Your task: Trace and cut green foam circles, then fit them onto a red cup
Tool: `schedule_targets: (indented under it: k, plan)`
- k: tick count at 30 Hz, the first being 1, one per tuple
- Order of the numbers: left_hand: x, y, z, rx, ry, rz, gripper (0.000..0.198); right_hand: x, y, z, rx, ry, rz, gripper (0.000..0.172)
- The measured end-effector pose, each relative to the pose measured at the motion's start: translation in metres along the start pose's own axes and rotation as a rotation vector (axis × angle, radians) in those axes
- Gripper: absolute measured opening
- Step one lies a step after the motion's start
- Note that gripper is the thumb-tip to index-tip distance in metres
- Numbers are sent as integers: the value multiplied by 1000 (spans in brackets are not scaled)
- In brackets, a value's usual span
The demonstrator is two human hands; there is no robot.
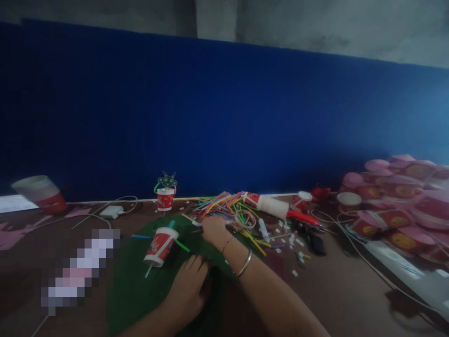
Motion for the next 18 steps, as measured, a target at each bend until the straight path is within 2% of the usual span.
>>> schedule_targets:
  k: [7, 12, 18]
  plan:
    - [0, 1, -4, -61, -6, -8, 27, 0, 6, -6, -15, 140, 20, 29]
    - [1, 0, -1, -63, 5, 11, 29, -10, 5, 8, -2, 93, -40, 23]
    - [1, 1, -2, -69, 45, 30, 31, -16, 1, 18, 22, 33, -102, 28]
Point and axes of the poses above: each hand's wrist, its own x-axis towards the middle knuckle, its own z-axis out of the palm, y = z × x, the point moved 4 cm from there along x, towards the middle knuckle, and after that the axes turned 13 degrees about -y, right-handed, at the moved point
